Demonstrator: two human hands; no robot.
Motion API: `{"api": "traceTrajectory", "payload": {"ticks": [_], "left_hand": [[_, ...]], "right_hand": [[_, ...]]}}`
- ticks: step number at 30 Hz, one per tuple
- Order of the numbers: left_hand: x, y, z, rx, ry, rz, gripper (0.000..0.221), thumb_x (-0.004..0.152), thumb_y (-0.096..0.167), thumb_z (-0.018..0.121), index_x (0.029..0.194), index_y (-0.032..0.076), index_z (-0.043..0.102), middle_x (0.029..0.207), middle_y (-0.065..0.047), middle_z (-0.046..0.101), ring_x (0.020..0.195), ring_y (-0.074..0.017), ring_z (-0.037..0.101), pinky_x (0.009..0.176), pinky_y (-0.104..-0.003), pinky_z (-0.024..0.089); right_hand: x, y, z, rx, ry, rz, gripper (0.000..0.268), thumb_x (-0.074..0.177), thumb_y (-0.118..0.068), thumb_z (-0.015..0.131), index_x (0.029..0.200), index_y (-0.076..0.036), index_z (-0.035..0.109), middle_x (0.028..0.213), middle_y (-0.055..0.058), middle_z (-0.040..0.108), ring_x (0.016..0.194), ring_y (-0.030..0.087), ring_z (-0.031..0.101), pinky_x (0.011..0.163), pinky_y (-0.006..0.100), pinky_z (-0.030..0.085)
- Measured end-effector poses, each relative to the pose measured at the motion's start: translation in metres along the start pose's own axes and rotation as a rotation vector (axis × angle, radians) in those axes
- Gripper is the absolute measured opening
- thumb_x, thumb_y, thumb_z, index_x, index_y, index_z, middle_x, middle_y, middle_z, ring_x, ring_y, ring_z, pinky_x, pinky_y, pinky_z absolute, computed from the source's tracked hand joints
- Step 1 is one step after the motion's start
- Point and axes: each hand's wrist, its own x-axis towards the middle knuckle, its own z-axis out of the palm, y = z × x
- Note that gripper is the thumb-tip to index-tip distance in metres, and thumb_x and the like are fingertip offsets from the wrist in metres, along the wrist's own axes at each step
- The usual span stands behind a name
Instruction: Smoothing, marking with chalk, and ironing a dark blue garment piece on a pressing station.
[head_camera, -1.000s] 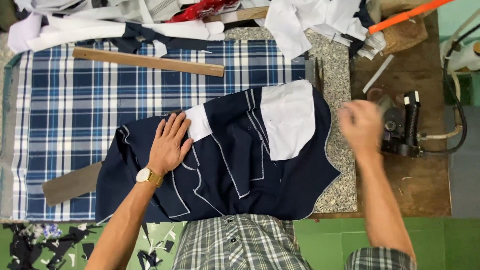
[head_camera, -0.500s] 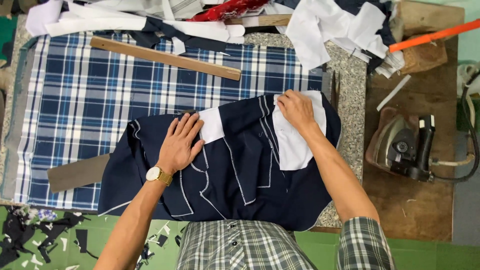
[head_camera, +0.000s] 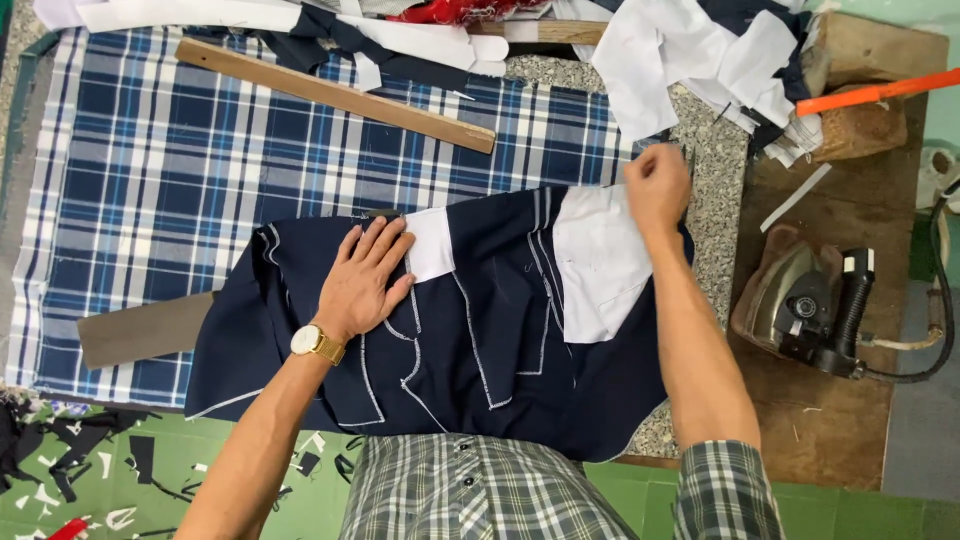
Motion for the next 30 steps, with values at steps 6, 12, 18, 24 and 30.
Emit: {"api": "traceTrajectory", "payload": {"ticks": [6, 12, 18, 24, 30], "left_hand": [[-0.001, 0.0, 0.001, 0.009, 0.014, 0.005, 0.06, 0.107, 0.056, 0.037, 0.154, 0.02, 0.047, 0.165, -0.004, 0.04, 0.155, -0.0243, 0.03, 0.127, -0.047, 0.018], [-0.002, 0.0, 0.002, 0.016, 0.011, 0.009, 0.06, 0.106, 0.056, 0.037, 0.154, 0.021, 0.046, 0.165, -0.004, 0.039, 0.155, -0.0242, 0.03, 0.127, -0.047, 0.018], [-0.002, 0.0, 0.004, -0.011, 0.01, 0.01, 0.06, 0.107, 0.055, 0.038, 0.154, 0.02, 0.047, 0.165, -0.004, 0.04, 0.155, -0.0253, 0.03, 0.127, -0.048, 0.018], [-0.004, 0.007, 0.008, 0.101, 0.083, 0.005, 0.061, 0.106, 0.053, 0.04, 0.154, 0.017, 0.049, 0.166, -0.008, 0.038, 0.155, -0.0293, 0.03, 0.127, -0.052, 0.018], [-0.049, 0.081, -0.015, -0.047, 0.16, -0.145, 0.066, 0.105, 0.041, 0.051, 0.155, -0.002, 0.04, 0.164, -0.024, 0.034, 0.153, -0.0433, 0.031, 0.124, -0.057, 0.026]], "right_hand": [[0.007, -0.054, -0.067, 0.705, -0.371, 0.413, 0.011, 0.097, -0.016, 0.058, 0.096, -0.009, 0.067, 0.084, 0.012, 0.067, 0.069, 0.018, 0.065, 0.068, 0.029, 0.056], [-0.018, -0.056, -0.043, 0.56, -0.413, 0.382, 0.02, 0.101, -0.026, 0.06, 0.093, -0.012, 0.072, 0.082, 0.009, 0.071, 0.071, 0.02, 0.07, 0.067, 0.031, 0.054], [-0.053, -0.081, -0.086, 0.466, -0.307, 0.258, 0.018, 0.106, -0.016, 0.062, 0.112, -0.004, 0.073, 0.106, 0.017, 0.074, 0.1, 0.031, 0.072, 0.089, 0.041, 0.056], [-0.129, -0.051, -0.123, 0.218, -0.187, -0.057, 0.02, 0.096, -0.003, 0.069, 0.115, 0.001, 0.073, 0.117, 0.024, 0.069, 0.114, 0.043, 0.065, 0.102, 0.05, 0.048], [-0.162, 0.069, -0.227, -0.257, 0.115, -0.054, 0.023, 0.104, -0.003, 0.068, 0.123, 0.007, 0.076, 0.123, 0.025, 0.073, 0.114, 0.04, 0.065, 0.1, 0.05, 0.046]]}}
